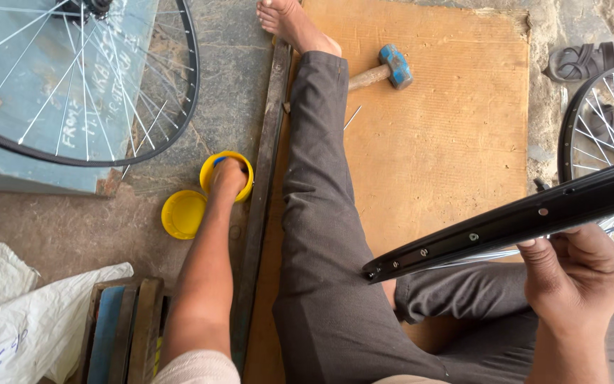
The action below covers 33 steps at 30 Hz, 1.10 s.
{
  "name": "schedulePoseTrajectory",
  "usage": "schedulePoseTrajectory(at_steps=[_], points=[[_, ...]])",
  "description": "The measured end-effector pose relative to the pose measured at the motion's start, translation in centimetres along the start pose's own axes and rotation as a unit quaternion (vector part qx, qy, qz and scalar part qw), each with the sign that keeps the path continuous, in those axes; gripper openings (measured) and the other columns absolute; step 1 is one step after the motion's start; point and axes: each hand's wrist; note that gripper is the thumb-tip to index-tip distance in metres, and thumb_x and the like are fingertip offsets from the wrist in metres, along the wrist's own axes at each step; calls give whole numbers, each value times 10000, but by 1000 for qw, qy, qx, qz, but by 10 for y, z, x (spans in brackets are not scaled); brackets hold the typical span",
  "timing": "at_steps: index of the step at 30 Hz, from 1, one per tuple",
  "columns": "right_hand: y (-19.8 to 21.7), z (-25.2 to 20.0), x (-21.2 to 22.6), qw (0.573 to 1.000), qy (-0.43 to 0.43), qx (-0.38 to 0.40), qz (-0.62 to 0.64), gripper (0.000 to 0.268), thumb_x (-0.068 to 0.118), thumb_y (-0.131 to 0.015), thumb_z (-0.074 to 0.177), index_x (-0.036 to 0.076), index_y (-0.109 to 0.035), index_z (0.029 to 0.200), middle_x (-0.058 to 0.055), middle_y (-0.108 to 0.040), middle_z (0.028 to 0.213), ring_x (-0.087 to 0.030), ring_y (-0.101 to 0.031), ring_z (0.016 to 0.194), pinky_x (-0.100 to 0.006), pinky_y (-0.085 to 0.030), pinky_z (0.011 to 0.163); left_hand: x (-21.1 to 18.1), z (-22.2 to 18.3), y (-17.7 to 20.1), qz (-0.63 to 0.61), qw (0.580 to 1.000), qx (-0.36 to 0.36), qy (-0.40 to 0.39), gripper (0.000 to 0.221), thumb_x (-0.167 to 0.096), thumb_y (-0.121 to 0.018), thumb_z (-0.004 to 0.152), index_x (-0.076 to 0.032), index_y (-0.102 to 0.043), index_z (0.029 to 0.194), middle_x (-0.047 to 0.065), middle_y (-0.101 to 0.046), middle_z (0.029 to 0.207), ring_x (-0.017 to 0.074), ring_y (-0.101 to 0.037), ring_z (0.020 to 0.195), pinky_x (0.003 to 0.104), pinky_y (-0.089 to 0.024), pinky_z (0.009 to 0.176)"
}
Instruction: The person is building bicycle wheels by inserting spokes into a rim and securing them with nipples by hand.
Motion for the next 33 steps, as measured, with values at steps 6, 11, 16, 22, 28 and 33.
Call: schedulePoseTrajectory(at_steps=[6, 11, 16, 22, 28, 33], points=[[-2, 0, 2, 1000, 18, 17, 7, 201, -5, -736, 1023, -56, -674, 1207, -84, -737, 1032, -74, -707, 940, -186, -560, 874, -5, -4, -2, 38, 998, -48, -8, 205, -182, -676, 866, -69, -779, 1002, 241, -718, 1068, 437, -688, 1004, 528, -544, 897], [9, -9, -9, 1000, -5, -3, 0, 214, -24, -743, 1047, -67, -678, 1246, -98, -739, 1041, -83, -695, 924, -190, -542, 848, -7, 6, -8, 104, 991, -82, -28, 219, -99, -575, 920, -8, -771, 950, 281, -715, 1045, 461, -701, 970, 554, -552, 855], [24, -10, -42, 998, -11, 7, 69, 184, 5, -675, 1091, -53, -622, 1258, -83, -703, 1147, -119, -672, 1044, -248, -522, 1002, -12, 20, -12, 118, 992, -45, -6, 217, -119, -579, 915, -7, -763, 943, 278, -713, 1045, 443, -709, 971, 544, -566, 833], [33, -3, -59, 996, 39, 52, -54, 134, 31, -635, 1156, -47, -596, 1258, -145, -709, 1154, -172, -694, 1077, -300, -526, 1041, -2, 13, -11, 14, 999, -47, 8, 200, -98, -656, 823, -14, -756, 974, 271, -707, 1037, 437, -691, 981, 518, -556, 854], [31, 3, -64, 999, 17, 30, 18, 112, -29, -609, 1141, -33, -552, 1237, -184, -691, 1171, -188, -678, 1056, -285, -522, 1005, -16, -9, 27, -29, 999, 36, 17, 190, -136, -651, 799, -33, -771, 903, 236, -731, 914, 384, -748, 836, 473, -596, 796], [12, 6, -48, 993, 45, 11, 109, 176, -78, -668, 1101, 2, -578, 1231, -153, -719, 1158, -175, -732, 1070, -297, -589, 1063, -61, -88, 102, -232, 954, -183, -49, 67, -90, -732, 846, -32, -761, 862, 154, -759, 754, 203, -746, 662, 346, -586, 653]])
Point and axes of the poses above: each hand's wrist, its own z-axis towards the middle knuckle, its own y-axis out of the back of the hand, x = y × z
